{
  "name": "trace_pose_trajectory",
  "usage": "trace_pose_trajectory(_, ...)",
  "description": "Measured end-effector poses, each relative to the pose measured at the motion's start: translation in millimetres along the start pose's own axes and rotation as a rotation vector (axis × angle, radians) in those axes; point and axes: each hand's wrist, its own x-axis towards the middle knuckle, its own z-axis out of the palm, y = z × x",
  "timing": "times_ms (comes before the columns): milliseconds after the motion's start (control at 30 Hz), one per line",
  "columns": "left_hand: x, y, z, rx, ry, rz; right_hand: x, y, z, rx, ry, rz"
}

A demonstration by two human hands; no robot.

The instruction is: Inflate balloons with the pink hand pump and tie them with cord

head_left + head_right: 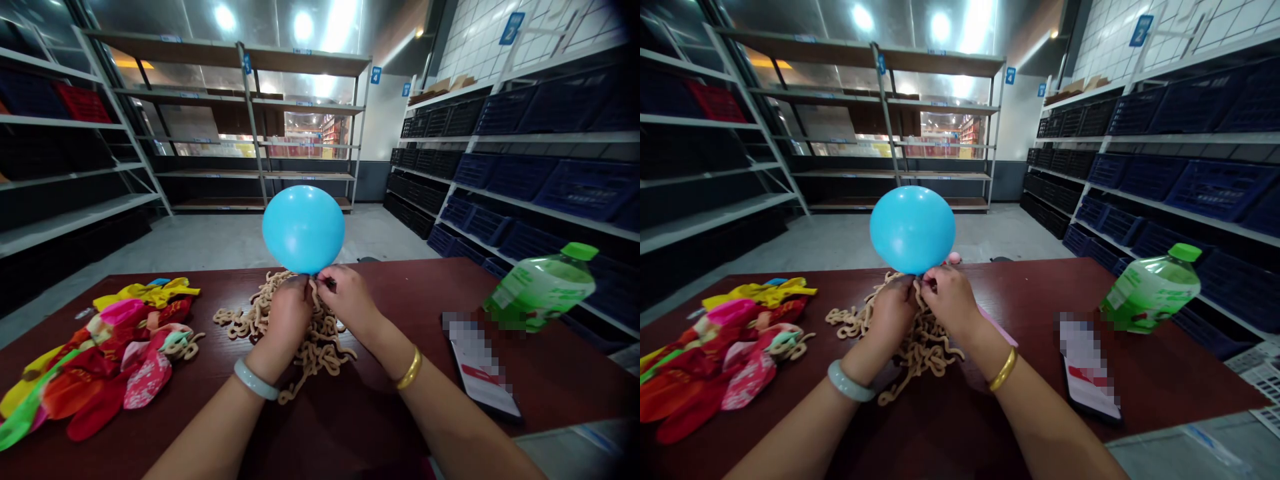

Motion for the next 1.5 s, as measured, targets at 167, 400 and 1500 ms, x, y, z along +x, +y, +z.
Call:
trace_pose_trajectory(167,2.2,0.1,3.7,-0.060,-0.076,-0.017,-6.3,-1.6,6.2,-0.221,0.127,-0.071)
trace_pose_trajectory(400,3.4,2.5,2.0,-0.250,-0.088,-0.120,-6.8,-7.1,4.3,-0.094,0.202,-0.130)
trace_pose_trajectory(1500,-0.4,7.9,-4.6,-0.250,-0.022,-0.108,-9.2,-8.9,-4.8,-0.064,0.159,-0.228)
